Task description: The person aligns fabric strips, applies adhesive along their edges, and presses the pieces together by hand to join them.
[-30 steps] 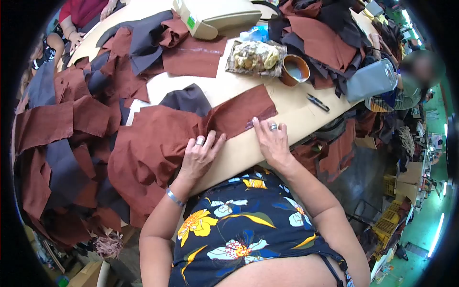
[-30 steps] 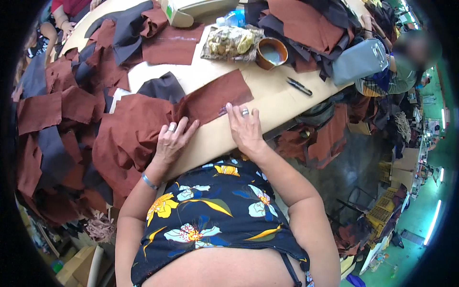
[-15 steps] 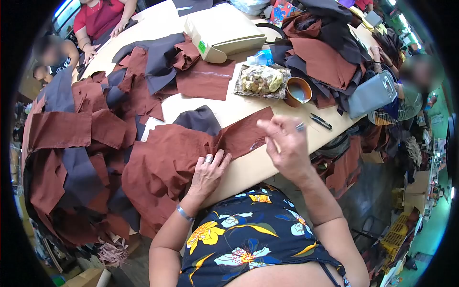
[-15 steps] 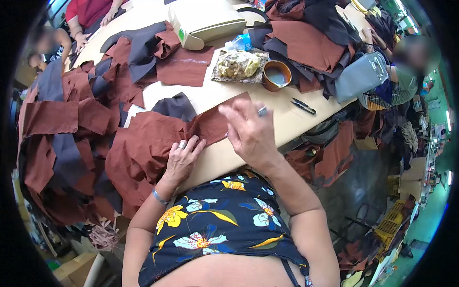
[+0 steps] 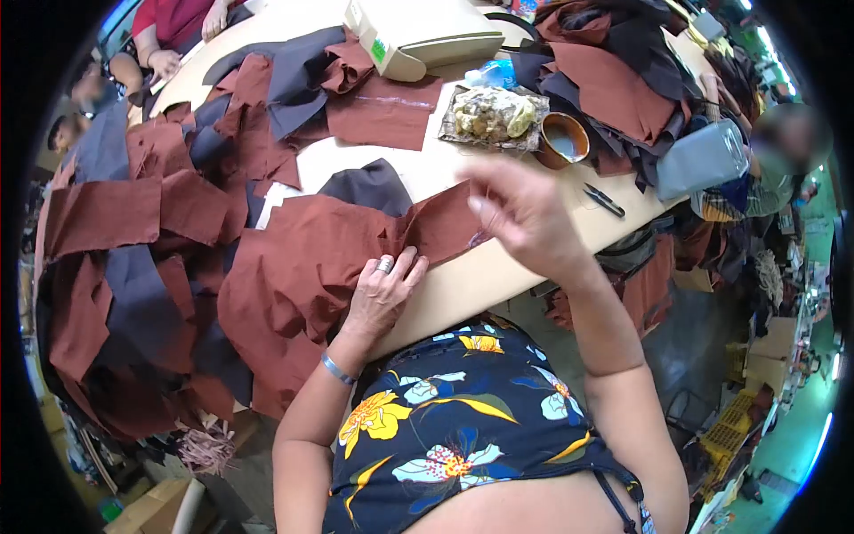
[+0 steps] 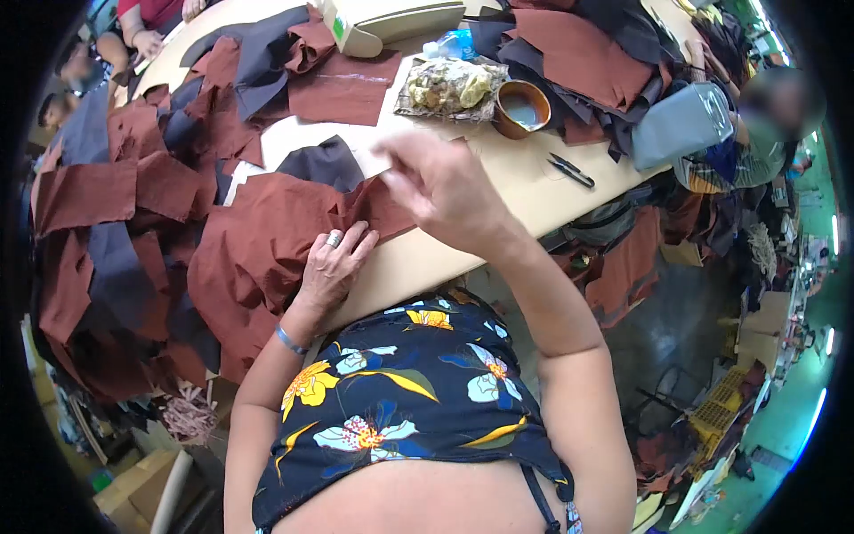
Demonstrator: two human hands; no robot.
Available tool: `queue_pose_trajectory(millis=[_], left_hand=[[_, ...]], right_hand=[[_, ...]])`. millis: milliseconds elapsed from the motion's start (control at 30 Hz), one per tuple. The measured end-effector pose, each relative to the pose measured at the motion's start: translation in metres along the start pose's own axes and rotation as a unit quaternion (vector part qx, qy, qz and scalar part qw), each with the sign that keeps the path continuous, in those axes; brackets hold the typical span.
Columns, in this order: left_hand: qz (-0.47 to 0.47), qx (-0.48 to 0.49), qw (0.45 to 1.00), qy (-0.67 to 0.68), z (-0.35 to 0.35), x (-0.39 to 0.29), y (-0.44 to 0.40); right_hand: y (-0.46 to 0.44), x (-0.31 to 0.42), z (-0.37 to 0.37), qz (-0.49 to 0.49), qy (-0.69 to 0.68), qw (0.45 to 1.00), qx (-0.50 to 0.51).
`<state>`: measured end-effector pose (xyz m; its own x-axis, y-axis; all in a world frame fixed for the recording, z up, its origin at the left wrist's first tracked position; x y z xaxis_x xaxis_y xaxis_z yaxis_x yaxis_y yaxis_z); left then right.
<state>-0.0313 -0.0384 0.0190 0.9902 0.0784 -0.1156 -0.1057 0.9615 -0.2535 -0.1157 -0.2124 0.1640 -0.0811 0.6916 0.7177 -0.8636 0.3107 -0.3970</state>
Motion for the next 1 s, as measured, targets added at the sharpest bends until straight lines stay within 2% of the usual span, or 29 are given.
queue_pose_trajectory(millis=[33,67,100,233,333,433,533,567,1000], left_hand=[[-0.005,-0.007,1.0,-0.011,-0.001,0.001,0.0],[-0.01,-0.01,1.0,-0.02,-0.001,0.0,0.002],[-0.008,-0.01,1.0,-0.024,-0.001,0.0,0.004],[-0.007,-0.01,0.999,-0.03,-0.001,-0.001,0.002],[-0.007,-0.003,0.999,-0.036,0.003,-0.001,0.001],[0.003,0.003,0.999,-0.036,0.005,-0.002,0.001],[0.009,-0.011,0.999,-0.032,0.006,0.0,0.001],[0.006,-0.015,0.999,-0.032,0.006,0.0,0.003],[0.003,-0.037,0.999,-0.003,0.006,0.001,0.013]], right_hand=[[0.018,-0.03,-0.015,-0.003,0.091,0.995,0.052],[0.037,-0.054,-0.027,-0.052,0.151,0.983,0.088],[0.059,-0.074,-0.038,-0.045,0.25,0.962,0.104],[0.098,-0.09,-0.057,-0.081,0.469,0.868,0.139],[0.106,-0.096,-0.064,-0.074,0.55,0.817,0.155],[0.108,-0.081,-0.076,0.008,0.581,0.795,0.174],[0.108,-0.082,-0.081,-0.014,0.597,0.777,0.199],[0.11,-0.084,-0.084,-0.014,0.607,0.774,0.179],[0.107,-0.057,-0.122,0.038,0.547,0.812,0.201]])
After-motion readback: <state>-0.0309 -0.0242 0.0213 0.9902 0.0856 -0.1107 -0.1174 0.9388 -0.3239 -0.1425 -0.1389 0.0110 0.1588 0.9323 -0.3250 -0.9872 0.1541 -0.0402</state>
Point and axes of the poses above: each hand's wrist, its own y-axis away from the middle knuckle, its own z-axis out of the back of the hand, x = y × z, the point moved 3 cm from there along -y, towards the middle knuckle, and after that the axes turned 5 degrees about y, right-handed, at the moved point
